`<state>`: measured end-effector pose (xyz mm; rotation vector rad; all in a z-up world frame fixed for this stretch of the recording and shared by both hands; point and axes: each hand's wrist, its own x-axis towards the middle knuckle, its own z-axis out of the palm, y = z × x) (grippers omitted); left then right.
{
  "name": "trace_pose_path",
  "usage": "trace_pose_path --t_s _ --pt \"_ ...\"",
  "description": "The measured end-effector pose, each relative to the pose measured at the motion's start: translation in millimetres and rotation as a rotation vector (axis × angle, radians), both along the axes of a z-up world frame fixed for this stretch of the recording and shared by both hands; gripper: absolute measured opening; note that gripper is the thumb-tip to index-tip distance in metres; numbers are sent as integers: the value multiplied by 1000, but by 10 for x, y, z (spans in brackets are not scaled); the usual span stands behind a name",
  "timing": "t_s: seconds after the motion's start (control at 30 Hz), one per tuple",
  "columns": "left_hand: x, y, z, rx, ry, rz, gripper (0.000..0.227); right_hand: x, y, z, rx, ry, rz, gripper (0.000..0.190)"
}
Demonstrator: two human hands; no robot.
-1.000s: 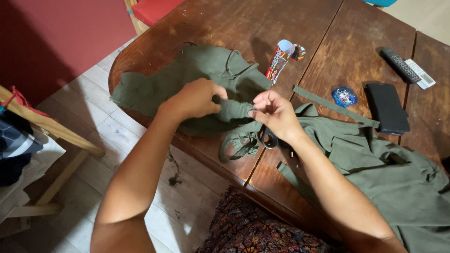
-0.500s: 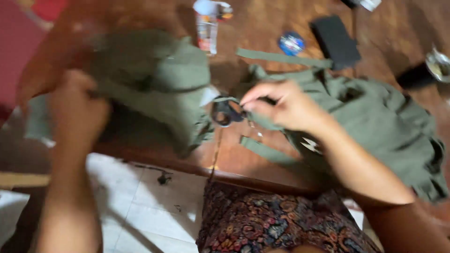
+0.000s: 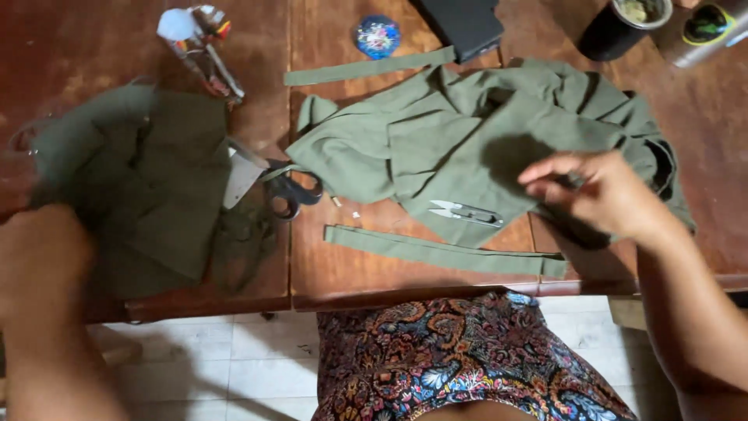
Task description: Pinning and adjusting green fabric on a wooden table to prepare for sewing.
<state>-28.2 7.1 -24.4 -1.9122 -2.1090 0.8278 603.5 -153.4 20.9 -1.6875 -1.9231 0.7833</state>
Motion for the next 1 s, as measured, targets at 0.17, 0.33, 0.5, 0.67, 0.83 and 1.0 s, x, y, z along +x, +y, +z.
trace_pose_path --t_s 0.17,0.33,0.5,0.67,0.83,1.0 --pt "1547 -265 708 -102 -211 -62 23 -84 -97 -368 128 -54 139 27" --pt "2617 -313 540 -240 -651 -498 14 -400 74 -601 135 -244 213 48" --pt "3118 -270 234 -342 -941 -422 38 -444 114 -610 166 -128 181 24" --pt "3085 -437 243 -394 -943 -493 39 -63 -134 -575 360 202 127 17" --pt "2830 -547 125 -320 -847 -555 20 1299 -772 -778 481 523 -716 7" --pt "2594 -653 -141 -88 -917 -484 19 2311 -1124 -1232 322 17 -947 19"
